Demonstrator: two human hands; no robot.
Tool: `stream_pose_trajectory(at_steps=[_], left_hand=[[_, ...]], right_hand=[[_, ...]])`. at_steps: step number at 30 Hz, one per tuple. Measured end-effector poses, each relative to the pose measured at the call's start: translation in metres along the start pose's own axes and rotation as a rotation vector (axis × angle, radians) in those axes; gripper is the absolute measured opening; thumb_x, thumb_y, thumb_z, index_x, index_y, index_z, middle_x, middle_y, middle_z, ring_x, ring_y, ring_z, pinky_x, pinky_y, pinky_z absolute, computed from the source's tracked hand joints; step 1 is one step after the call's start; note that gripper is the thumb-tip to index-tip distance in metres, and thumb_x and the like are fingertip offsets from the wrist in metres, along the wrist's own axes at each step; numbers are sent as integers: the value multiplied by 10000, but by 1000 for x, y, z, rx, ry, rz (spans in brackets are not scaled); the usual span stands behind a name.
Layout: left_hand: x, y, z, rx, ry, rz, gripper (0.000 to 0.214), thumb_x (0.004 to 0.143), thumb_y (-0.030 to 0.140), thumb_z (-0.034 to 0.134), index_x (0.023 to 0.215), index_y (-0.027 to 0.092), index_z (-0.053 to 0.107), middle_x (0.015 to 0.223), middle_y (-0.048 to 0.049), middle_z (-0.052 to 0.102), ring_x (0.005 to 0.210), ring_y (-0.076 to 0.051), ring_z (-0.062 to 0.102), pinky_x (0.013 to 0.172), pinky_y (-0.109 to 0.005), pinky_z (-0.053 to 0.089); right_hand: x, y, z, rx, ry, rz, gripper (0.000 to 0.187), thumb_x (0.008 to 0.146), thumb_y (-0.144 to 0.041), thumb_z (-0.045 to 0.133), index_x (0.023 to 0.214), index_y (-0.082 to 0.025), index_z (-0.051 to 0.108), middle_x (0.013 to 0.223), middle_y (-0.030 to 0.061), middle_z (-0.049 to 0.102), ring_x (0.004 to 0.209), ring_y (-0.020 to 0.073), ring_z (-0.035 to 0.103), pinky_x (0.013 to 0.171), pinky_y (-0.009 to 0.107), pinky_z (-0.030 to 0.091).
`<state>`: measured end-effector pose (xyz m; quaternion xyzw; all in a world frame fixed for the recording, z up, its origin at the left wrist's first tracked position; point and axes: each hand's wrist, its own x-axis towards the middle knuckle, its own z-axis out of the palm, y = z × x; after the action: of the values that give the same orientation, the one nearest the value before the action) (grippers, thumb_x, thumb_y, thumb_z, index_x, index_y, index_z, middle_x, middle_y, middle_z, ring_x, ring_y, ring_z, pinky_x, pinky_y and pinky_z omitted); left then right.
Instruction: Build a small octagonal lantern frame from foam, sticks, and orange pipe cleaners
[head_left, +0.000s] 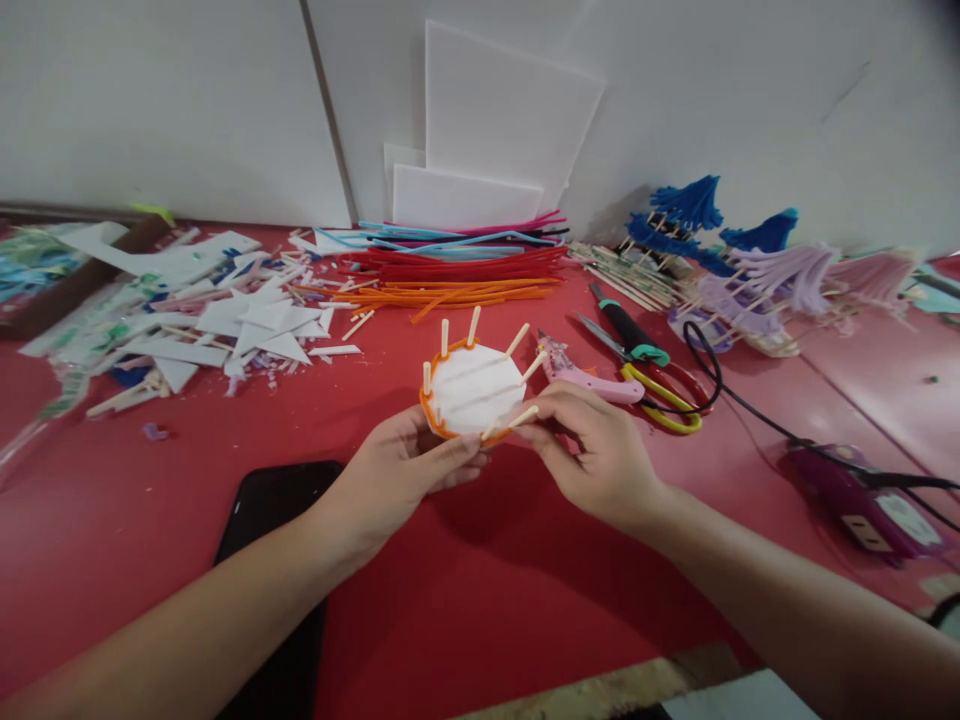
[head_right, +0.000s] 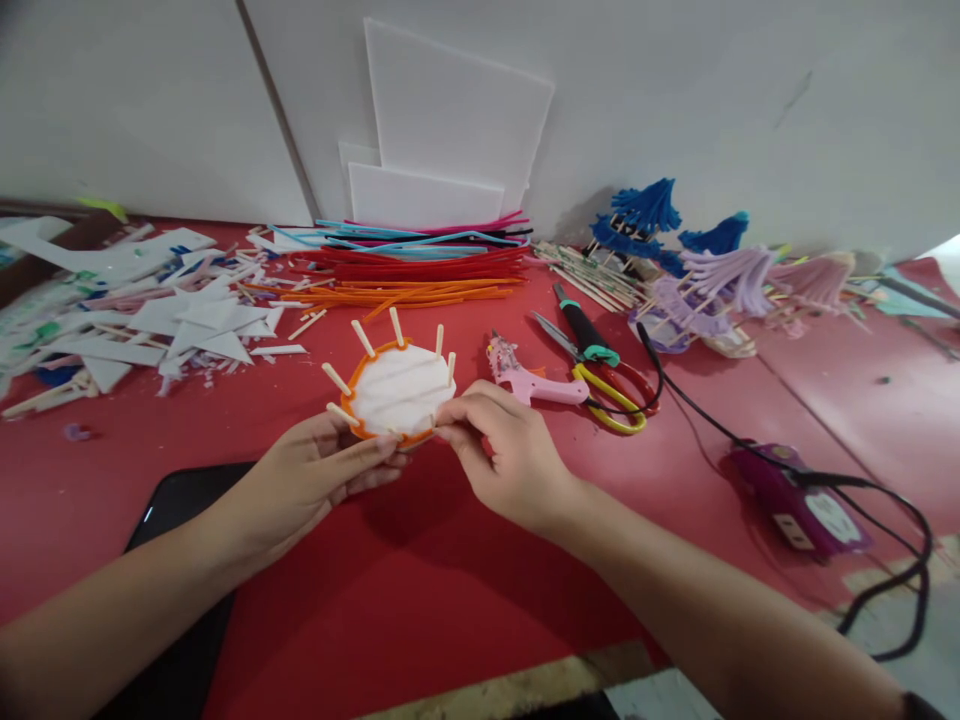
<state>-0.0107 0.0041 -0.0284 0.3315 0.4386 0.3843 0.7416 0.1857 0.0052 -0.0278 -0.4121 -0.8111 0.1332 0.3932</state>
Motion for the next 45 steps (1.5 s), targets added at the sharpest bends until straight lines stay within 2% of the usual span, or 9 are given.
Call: stream_pose_trajectory(at_steps=[9, 17, 20, 24, 28, 32, 36, 40, 45], left_hand=[[-1, 4, -1, 113, -98, -4, 219, 720, 242, 740, 920, 156, 720, 863, -57, 739, 812, -129, 665, 725, -177, 525], [-2, 2, 0, 129, -101, 33, 198, 732, 257, 729, 910, 173, 714, 853, -34, 713, 800, -125, 640, 760, -203, 520], [-5, 5, 4, 134, -79, 55, 99, 715, 243, 742, 762, 163, 708, 708, 10, 662, 660, -85, 594, 651, -156, 508], [-9, 10, 9, 183, -37, 108, 155, 665, 205, 768, 585, 133, 657, 553, 36, 580, 527, -53, 504, 548, -124, 472], [-9, 10, 8, 180, -29, 180, 71, 688, 172, 741, 709, 129, 688, 646, 10, 647, 589, -76, 560, 575, -143, 487], [-5, 5, 6, 157, -35, 149, 175, 695, 168, 744, 855, 124, 688, 739, -18, 694, 658, -101, 618, 631, -174, 519], [-2, 0, 6, 89, -11, 100, 279, 712, 213, 752, 970, 163, 659, 841, -26, 732, 695, -103, 658, 653, -181, 539], [-2, -1, 4, 53, -1, 58, 342, 676, 204, 787, 993, 184, 660, 930, -33, 741, 786, -118, 681, 688, -179, 548], [-1, -2, -1, 62, -57, -19, 280, 715, 249, 762, 981, 199, 694, 970, -38, 734, 832, -124, 676, 693, -186, 554]], right_hand=[[-2, 5, -2, -61, -11, -189, 150, 891, -85, 456, 907, -185, 567, 772, 34, 600, 709, 144, 551, 645, 272, 475], [-1, 4, -4, -68, -12, -227, 176, 878, -54, 449, 920, -177, 567, 784, 39, 605, 730, 153, 552, 672, 283, 476], [-1, 4, -7, -71, -43, -256, 190, 870, -48, 452, 924, -186, 571, 795, 37, 619, 745, 158, 562, 693, 294, 480], [0, 2, -10, -72, -70, -270, 197, 866, -43, 458, 918, -193, 575, 782, 30, 622, 729, 153, 560, 686, 291, 478], [-1, -1, -9, -62, -66, -240, 186, 870, -44, 454, 921, -178, 574, 775, 32, 610, 719, 146, 551, 663, 276, 471], [-2, -2, -7, -57, -61, -216, 166, 874, -53, 461, 912, -172, 570, 783, 35, 607, 727, 143, 555, 665, 267, 473], [-3, 1, -4, -43, -28, -100, 130, 864, -75, 495, 896, -175, 572, 805, 46, 614, 747, 153, 581, 678, 282, 483], [-3, 3, -2, -3, -27, -6, 137, 853, -65, 502, 878, -177, 577, 803, 46, 617, 731, 150, 591, 667, 281, 483], [-2, 3, -1, -24, -21, -68, 121, 869, -78, 496, 883, -168, 576, 804, 52, 613, 743, 151, 587, 676, 275, 483]])
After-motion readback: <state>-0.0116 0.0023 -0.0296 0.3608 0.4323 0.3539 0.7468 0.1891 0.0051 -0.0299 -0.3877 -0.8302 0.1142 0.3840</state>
